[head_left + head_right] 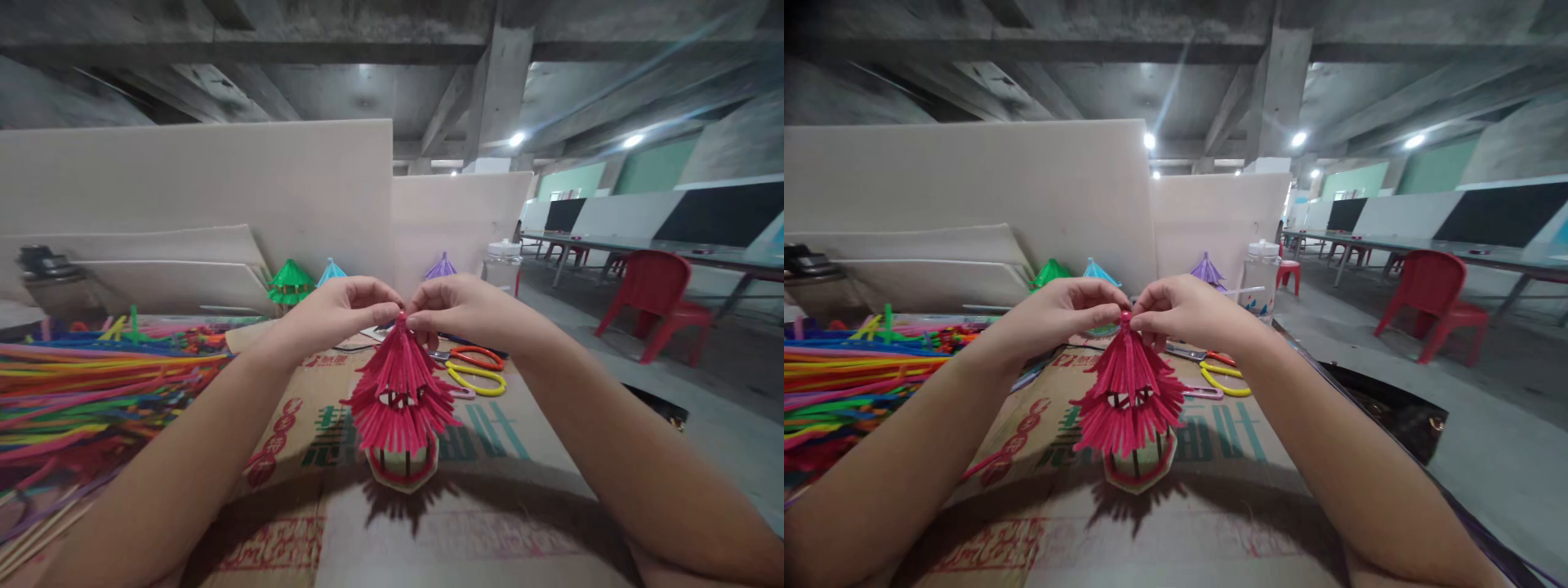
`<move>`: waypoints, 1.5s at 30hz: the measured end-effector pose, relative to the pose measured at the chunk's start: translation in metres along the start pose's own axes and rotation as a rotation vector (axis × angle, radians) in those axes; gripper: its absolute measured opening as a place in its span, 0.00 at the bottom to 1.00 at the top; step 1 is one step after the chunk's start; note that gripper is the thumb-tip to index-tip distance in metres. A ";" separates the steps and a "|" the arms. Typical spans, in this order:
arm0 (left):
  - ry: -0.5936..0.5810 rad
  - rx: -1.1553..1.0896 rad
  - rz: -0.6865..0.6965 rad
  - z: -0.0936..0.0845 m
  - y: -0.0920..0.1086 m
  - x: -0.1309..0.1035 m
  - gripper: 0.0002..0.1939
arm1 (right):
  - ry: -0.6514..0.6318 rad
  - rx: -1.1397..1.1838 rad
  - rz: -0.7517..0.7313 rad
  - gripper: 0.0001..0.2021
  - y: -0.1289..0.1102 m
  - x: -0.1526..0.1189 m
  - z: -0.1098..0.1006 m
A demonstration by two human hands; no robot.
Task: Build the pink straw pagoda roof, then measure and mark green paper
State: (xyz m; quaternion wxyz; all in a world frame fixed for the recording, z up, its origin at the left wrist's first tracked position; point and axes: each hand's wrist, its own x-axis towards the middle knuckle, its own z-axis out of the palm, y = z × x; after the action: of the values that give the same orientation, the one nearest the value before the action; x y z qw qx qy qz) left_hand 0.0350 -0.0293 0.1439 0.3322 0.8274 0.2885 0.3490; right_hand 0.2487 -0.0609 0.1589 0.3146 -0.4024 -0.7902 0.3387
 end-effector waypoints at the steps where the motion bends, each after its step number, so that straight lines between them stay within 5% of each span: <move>1: 0.013 -0.003 0.018 0.000 0.000 0.000 0.14 | -0.011 -0.002 0.002 0.04 0.000 0.000 0.001; 23: -0.096 -0.276 -0.032 0.006 -0.004 0.004 0.12 | -0.014 -0.116 -0.051 0.05 0.000 -0.001 -0.003; 32: -0.011 -0.025 -0.060 0.006 0.005 -0.001 0.14 | 0.290 -0.622 -0.219 0.07 -0.010 -0.017 0.013; 45: -0.095 0.035 0.011 -0.002 -0.005 -0.001 0.16 | 0.168 -0.601 -0.230 0.08 -0.012 -0.022 0.007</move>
State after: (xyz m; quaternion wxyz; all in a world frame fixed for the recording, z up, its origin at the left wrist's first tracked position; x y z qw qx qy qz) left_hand 0.0319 -0.0263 0.1413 0.3288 0.8503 0.2741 0.3061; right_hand 0.2493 -0.0868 0.1595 0.2823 -0.4117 -0.8663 0.0185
